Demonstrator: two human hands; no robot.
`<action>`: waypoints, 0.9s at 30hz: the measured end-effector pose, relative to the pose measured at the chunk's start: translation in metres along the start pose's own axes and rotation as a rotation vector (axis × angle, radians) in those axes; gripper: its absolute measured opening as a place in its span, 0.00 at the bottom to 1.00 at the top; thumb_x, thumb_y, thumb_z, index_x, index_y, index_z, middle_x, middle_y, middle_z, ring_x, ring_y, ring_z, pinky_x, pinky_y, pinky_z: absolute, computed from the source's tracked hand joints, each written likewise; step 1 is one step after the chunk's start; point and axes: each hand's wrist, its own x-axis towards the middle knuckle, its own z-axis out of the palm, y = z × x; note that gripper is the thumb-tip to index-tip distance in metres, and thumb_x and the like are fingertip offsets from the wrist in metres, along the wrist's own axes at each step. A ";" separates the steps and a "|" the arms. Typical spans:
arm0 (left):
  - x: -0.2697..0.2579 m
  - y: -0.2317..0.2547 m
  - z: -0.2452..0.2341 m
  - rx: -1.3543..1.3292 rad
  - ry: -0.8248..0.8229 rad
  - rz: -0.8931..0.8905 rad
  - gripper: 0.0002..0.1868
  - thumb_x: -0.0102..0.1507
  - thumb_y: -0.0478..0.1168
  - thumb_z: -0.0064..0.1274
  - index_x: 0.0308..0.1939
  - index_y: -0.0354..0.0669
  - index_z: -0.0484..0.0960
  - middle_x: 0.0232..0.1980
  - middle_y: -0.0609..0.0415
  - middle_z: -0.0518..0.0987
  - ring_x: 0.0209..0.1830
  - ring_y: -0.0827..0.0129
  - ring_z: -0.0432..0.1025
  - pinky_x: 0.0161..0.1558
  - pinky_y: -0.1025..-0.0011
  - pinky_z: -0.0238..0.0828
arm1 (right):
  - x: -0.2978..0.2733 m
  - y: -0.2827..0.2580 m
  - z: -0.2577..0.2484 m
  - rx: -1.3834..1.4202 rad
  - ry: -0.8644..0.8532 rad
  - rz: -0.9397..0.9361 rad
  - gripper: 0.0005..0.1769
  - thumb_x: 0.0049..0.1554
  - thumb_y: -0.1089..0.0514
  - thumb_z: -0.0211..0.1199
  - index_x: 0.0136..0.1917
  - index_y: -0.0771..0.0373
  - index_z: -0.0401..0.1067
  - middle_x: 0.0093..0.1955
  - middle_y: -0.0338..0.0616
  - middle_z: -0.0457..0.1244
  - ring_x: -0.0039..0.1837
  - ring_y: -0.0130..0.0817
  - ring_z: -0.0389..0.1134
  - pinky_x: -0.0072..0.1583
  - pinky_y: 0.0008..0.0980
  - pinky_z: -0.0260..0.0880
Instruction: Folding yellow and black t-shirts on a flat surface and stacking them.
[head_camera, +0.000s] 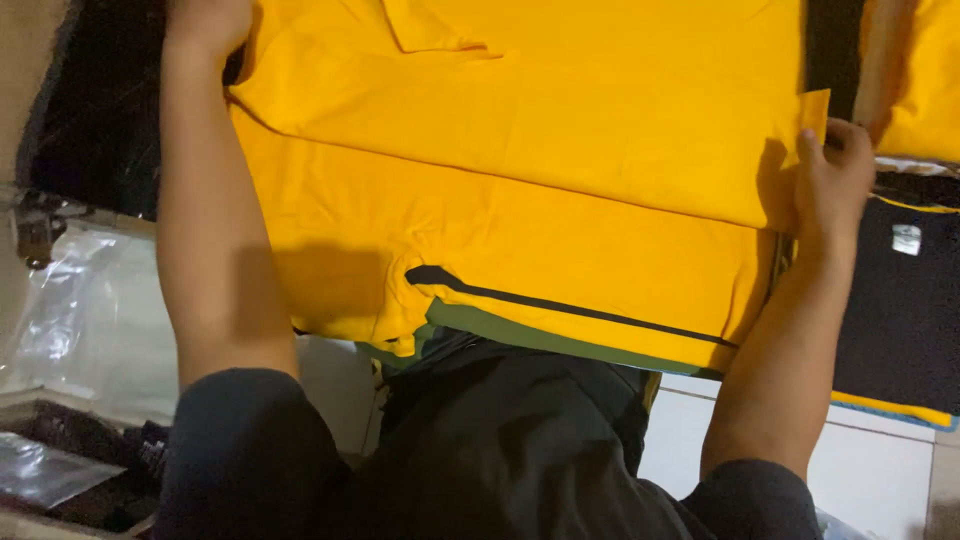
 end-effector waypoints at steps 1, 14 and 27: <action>-0.024 -0.003 -0.005 0.010 0.003 0.001 0.21 0.79 0.46 0.54 0.46 0.28 0.87 0.42 0.38 0.85 0.35 0.46 0.78 0.39 0.55 0.74 | -0.006 -0.010 -0.006 -0.023 0.007 0.013 0.11 0.71 0.69 0.63 0.64 0.79 0.70 0.58 0.63 0.67 0.59 0.50 0.70 0.59 0.43 0.71; -0.112 0.004 -0.011 -0.142 -0.023 0.011 0.11 0.67 0.35 0.69 0.43 0.29 0.86 0.68 0.28 0.73 0.64 0.42 0.69 0.62 0.59 0.65 | -0.066 -0.074 -0.022 -0.060 0.037 0.117 0.24 0.62 0.74 0.73 0.69 0.75 0.69 0.53 0.50 0.62 0.44 0.32 0.55 0.46 0.31 0.62; -0.130 0.016 -0.017 0.130 0.007 -0.114 0.14 0.73 0.40 0.61 0.41 0.28 0.88 0.59 0.24 0.79 0.60 0.38 0.72 0.57 0.55 0.68 | -0.074 -0.067 -0.023 0.051 0.069 0.168 0.25 0.60 0.72 0.68 0.68 0.73 0.65 0.60 0.54 0.62 0.52 0.38 0.60 0.54 0.34 0.63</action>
